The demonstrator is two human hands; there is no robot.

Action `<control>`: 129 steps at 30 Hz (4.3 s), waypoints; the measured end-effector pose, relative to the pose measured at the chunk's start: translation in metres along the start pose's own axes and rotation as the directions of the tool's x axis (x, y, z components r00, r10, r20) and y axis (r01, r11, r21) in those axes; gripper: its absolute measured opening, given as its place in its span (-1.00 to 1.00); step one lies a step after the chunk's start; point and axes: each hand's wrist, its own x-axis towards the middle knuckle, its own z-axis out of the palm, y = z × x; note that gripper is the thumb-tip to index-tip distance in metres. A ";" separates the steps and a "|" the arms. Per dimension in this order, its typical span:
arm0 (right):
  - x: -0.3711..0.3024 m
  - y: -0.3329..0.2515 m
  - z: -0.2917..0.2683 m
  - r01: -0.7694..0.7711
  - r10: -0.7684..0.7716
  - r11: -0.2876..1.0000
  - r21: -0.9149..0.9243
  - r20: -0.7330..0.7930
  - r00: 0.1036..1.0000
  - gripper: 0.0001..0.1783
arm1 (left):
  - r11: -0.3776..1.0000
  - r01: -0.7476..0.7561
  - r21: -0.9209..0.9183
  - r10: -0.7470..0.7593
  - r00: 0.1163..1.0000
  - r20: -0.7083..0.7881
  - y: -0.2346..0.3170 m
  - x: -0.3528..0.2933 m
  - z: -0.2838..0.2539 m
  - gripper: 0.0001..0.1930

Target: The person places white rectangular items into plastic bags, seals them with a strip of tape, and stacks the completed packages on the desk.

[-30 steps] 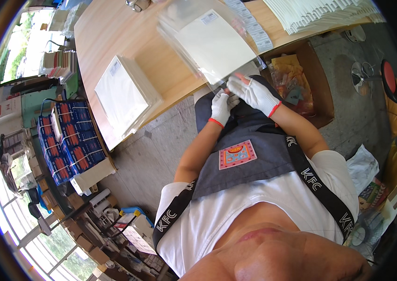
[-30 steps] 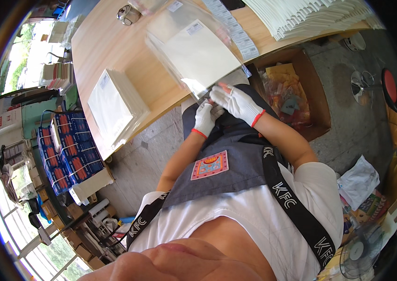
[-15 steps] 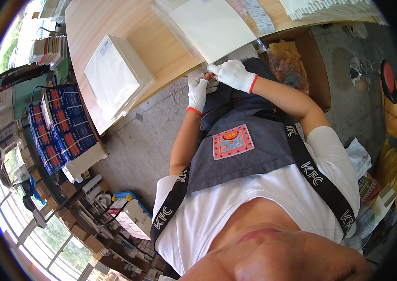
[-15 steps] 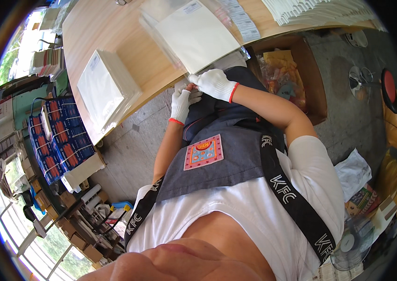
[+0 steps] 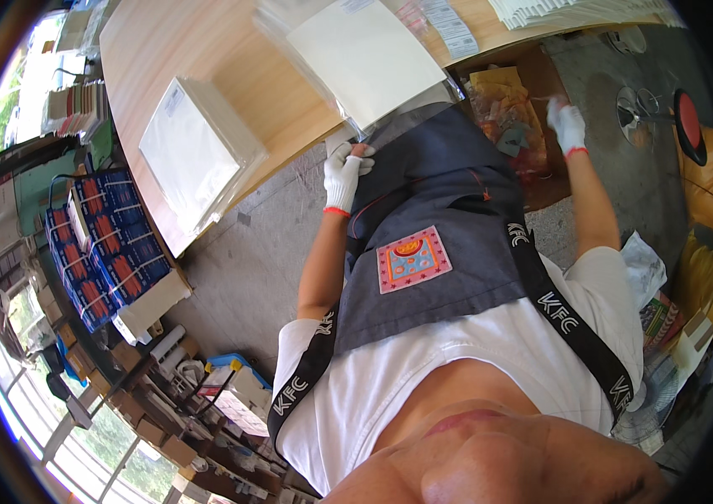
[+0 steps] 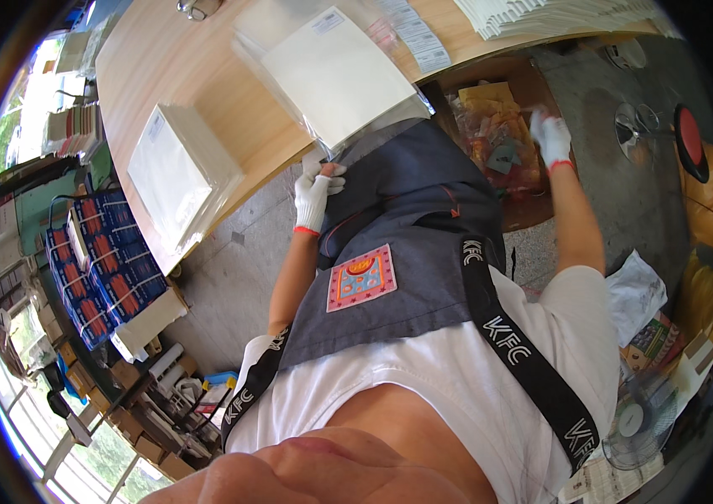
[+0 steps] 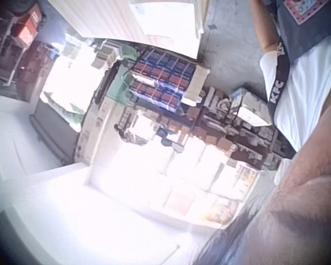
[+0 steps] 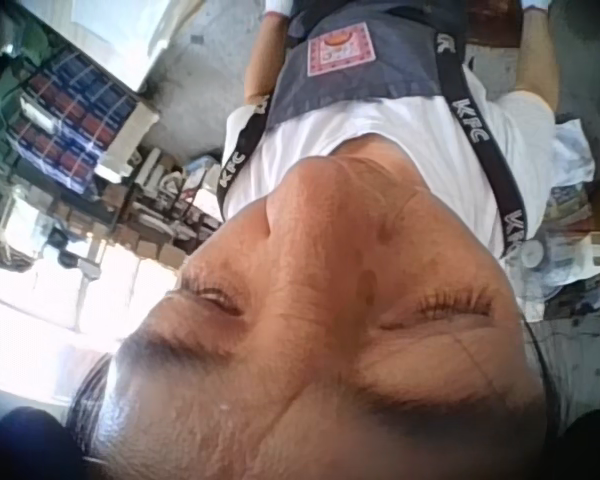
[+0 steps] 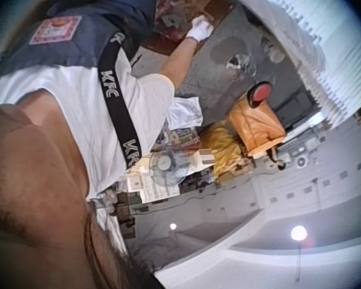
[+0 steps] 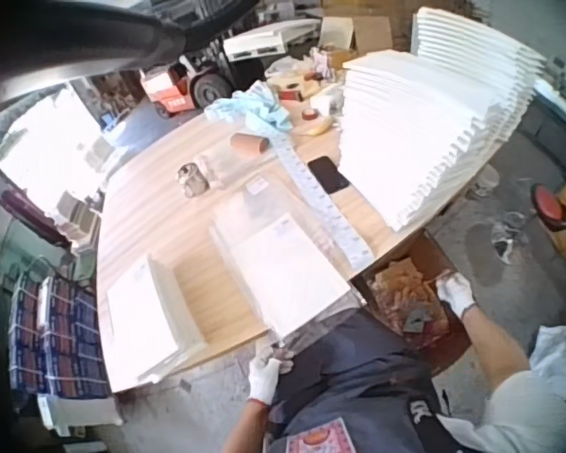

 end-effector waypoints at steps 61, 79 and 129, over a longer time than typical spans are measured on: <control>-0.119 -0.338 -0.174 0.265 -0.915 -0.095 0.959 -0.189 0.357 -0.69 | 0.779 -0.408 -0.475 -0.260 0.480 -0.838 -0.097 -0.035 -0.239 -0.53; -0.027 -0.042 -0.391 0.414 0.068 0.098 0.905 -0.421 0.905 -0.86 | 0.786 -0.506 0.354 0.609 0.731 -0.308 -0.085 -0.007 -0.083 -0.72; -0.120 -0.116 -0.102 -0.347 -0.624 -0.115 0.931 0.204 0.754 -0.45 | 0.292 -0.417 0.861 0.510 0.830 0.228 0.092 0.092 -0.004 -0.68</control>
